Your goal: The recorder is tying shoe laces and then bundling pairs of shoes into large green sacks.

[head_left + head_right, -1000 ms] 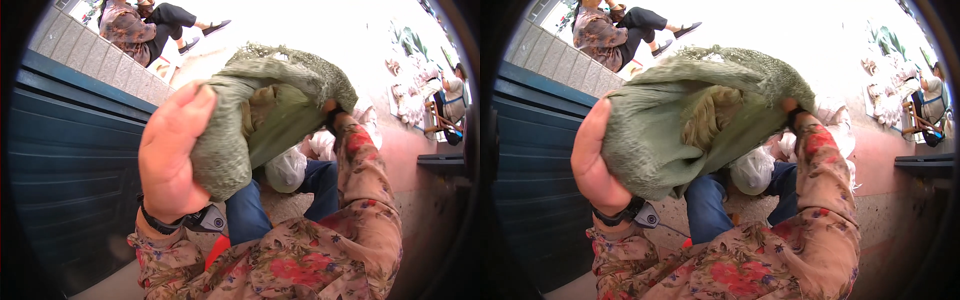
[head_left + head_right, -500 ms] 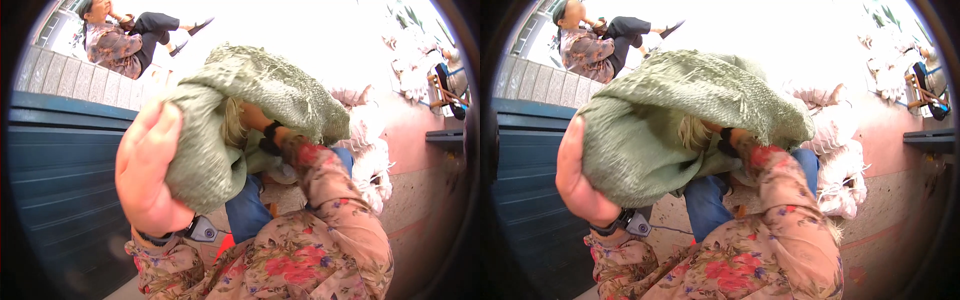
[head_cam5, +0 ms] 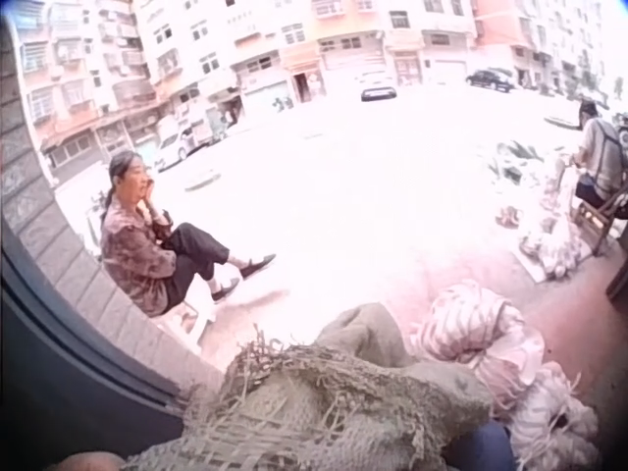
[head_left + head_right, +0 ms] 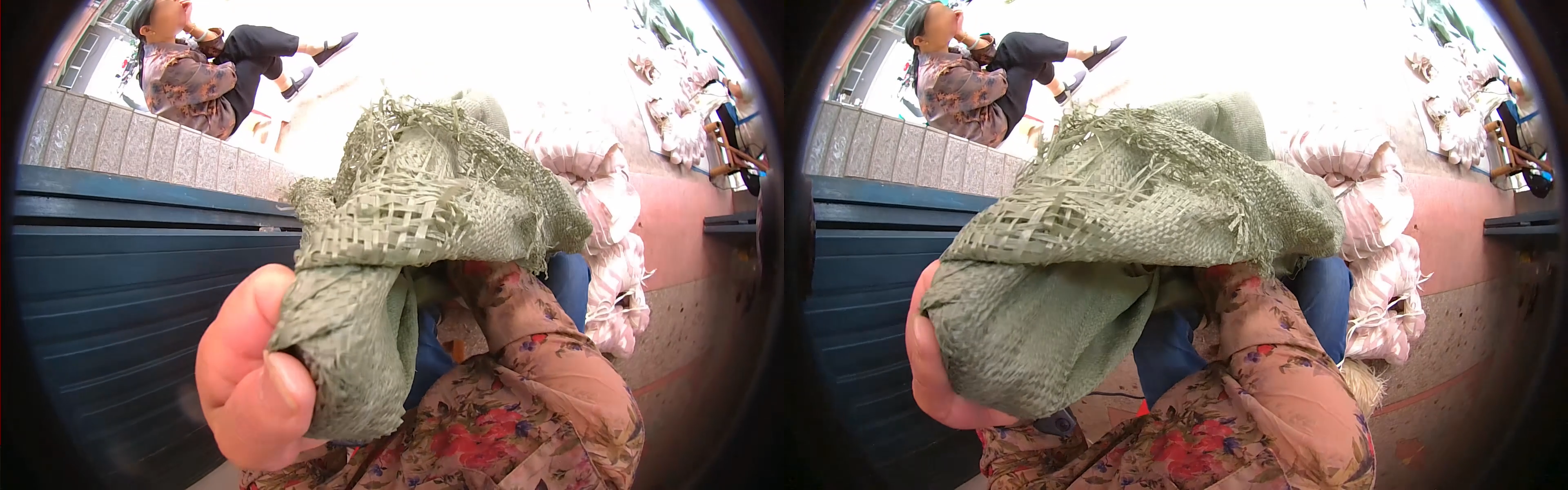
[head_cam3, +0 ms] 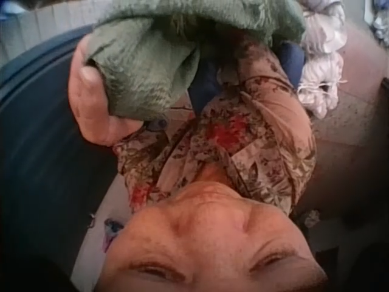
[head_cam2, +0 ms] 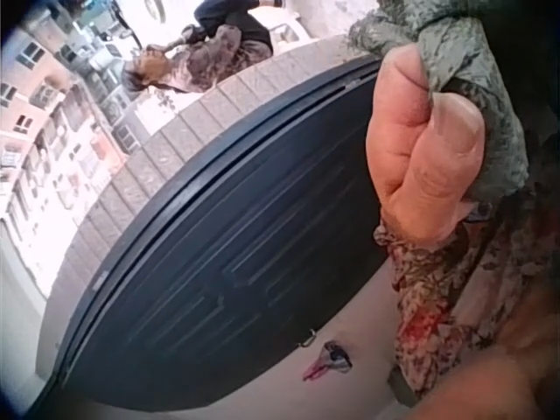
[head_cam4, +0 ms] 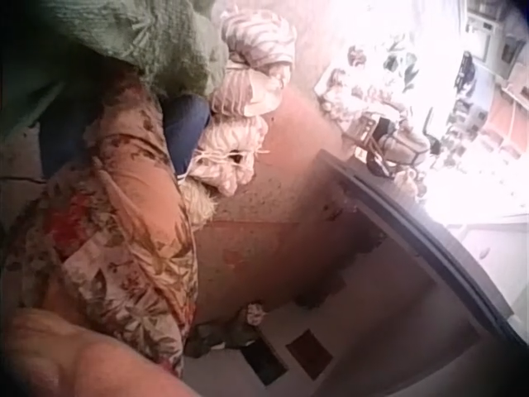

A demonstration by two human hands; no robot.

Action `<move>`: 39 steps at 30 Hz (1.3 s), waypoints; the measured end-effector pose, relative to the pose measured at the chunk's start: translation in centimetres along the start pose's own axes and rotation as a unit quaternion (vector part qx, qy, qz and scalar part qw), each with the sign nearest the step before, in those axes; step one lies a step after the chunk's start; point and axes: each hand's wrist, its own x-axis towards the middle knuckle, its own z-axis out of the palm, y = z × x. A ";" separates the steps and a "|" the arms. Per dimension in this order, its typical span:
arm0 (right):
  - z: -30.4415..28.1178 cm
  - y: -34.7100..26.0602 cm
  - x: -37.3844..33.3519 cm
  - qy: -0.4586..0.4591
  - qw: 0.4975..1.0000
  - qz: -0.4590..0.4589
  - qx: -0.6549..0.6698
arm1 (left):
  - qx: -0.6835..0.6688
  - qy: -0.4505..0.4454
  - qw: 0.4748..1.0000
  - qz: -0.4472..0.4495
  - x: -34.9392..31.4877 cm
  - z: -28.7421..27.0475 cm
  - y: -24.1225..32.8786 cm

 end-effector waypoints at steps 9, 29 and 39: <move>12.2 -17.4 12.2 0.026 0.996 -0.035 0.079 | 0.398 0.105 0.910 -0.044 3.3 -4.8 -4.4; -13.7 -41.0 0.7 0.279 0.763 -0.176 0.556 | 0.749 0.203 0.587 -0.230 -7.4 -25.4 -17.2; -15.6 -34.5 -3.6 0.368 0.711 -0.094 0.591 | 0.602 -0.019 0.760 0.245 3.0 -0.5 -16.6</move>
